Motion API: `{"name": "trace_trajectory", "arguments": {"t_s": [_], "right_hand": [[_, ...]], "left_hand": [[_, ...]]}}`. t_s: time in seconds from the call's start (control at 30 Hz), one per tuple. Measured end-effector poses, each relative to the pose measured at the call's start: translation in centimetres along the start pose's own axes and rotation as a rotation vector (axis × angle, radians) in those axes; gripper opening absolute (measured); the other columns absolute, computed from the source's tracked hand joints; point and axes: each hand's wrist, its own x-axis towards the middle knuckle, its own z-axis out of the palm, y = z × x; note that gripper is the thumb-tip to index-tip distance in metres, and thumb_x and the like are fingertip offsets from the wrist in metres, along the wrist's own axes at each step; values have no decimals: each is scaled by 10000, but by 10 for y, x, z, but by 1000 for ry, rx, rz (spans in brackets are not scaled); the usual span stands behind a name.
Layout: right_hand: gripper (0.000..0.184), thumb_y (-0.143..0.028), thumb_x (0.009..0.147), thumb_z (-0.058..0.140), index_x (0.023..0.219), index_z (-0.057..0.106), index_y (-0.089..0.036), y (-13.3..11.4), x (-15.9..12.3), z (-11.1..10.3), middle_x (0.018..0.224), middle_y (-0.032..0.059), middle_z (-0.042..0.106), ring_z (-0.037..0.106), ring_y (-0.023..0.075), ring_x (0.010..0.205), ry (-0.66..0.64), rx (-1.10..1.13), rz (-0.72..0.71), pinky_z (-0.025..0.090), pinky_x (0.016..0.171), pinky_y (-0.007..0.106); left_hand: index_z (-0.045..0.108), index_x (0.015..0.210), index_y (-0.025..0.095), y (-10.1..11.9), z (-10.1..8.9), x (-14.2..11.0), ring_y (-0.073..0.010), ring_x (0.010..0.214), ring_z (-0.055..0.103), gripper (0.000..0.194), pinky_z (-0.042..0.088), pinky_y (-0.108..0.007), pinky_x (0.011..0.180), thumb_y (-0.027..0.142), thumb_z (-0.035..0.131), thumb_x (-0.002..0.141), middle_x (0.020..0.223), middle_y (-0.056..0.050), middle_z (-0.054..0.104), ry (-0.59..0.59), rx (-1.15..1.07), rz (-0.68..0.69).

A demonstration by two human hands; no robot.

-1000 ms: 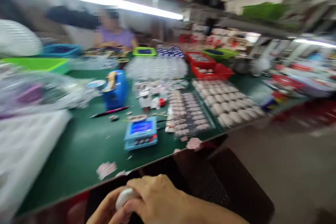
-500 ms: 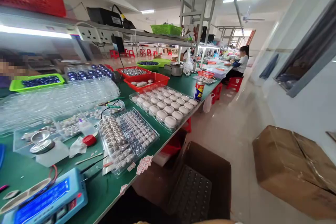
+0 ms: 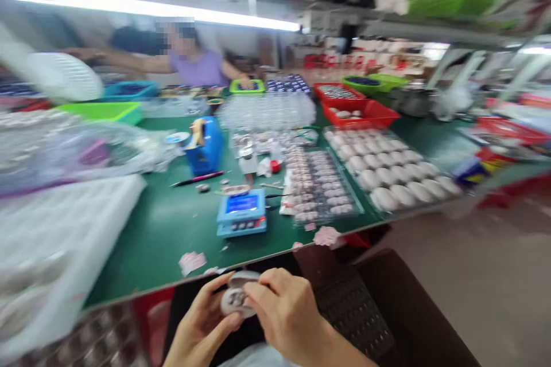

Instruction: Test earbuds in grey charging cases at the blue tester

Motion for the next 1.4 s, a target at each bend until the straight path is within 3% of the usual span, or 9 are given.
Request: {"name": "trace_trajectory", "arguments": {"t_s": [0.1, 0.27, 0.47, 0.63, 0.77, 0.93, 1.13, 1.27, 1.4], "right_hand": [[258, -106, 974, 473, 1191, 596, -171, 4, 7, 9, 923, 73, 617, 609, 170, 802, -41, 36, -61, 501, 681, 246], [158, -123, 981, 492, 1076, 610, -168, 4, 23, 22, 904, 61, 587, 601, 147, 752, -114, 139, -81, 498, 669, 235], [102, -183, 983, 526, 970, 626, -202, 2, 90, 12, 852, 22, 590, 592, 143, 760, -116, 208, -121, 486, 671, 232], [169, -287, 984, 519, 911, 648, -206, 40, 163, 14, 884, 39, 621, 606, 192, 818, -29, -78, -91, 490, 732, 302], [229, -314, 983, 487, 886, 671, -217, 69, 193, 25, 908, 52, 647, 616, 239, 906, -79, -274, -52, 499, 822, 363], [248, -283, 989, 444, 1075, 664, -203, 75, 194, 25, 1091, 65, 667, 585, 259, 1085, -151, -303, -68, 473, 969, 422], [396, -219, 1021, 336, 1382, 485, -157, 65, 184, 21, 1380, 86, 527, 442, 247, 1309, -312, -362, -175, 372, 1113, 458], [420, -229, 1017, 402, 1427, 422, -139, 51, 171, 21, 1431, 119, 461, 396, 275, 1340, -157, -347, -227, 352, 1119, 484], [366, -166, 989, 493, 1355, 494, -178, 38, 138, 25, 1199, 97, 617, 568, 234, 1118, -91, -179, -299, 469, 973, 407]], "left_hand": [[511, 1256, 248, 3, 3, 1, -231, 910, 683, 542, 560, -314, 783, 377, 748, 786, 1046, -79, 703, -68, 17, 115], [455, 1365, 272, 7, -9, 3, -172, 860, 658, 585, 555, -259, 741, 226, 686, 830, 1073, -54, 664, -74, 178, 240], [476, 1361, 267, 33, -43, 31, -197, 926, 665, 579, 558, -283, 791, 215, 691, 826, 1118, -56, 655, -34, 208, 359], [455, 1352, 244, 56, -80, 74, -237, 997, 680, 638, 552, -306, 830, 302, 752, 790, 1180, -78, 633, 56, -25, 377], [459, 1337, 238, 60, -94, 88, -235, 968, 693, 642, 567, -279, 749, 311, 772, 781, 1172, -87, 637, 69, -131, 347], [471, 1329, 252, 57, -96, 80, -230, 1010, 682, 595, 564, -289, 808, 274, 755, 806, 1188, -77, 643, 24, -182, 351], [461, 1333, 229, 58, -96, 77, -227, 978, 689, 598, 562, -296, 809, 264, 751, 812, 1117, -77, 669, 30, -181, 349], [440, 1346, 213, 60, -96, 76, -224, 951, 688, 619, 561, -299, 785, 287, 750, 816, 1115, -95, 673, 30, -179, 340], [430, 1354, 198, 64, -95, 74, -206, 871, 693, 617, 563, -300, 749, 344, 730, 835, 1099, -106, 678, 52, -201, 321]]}}
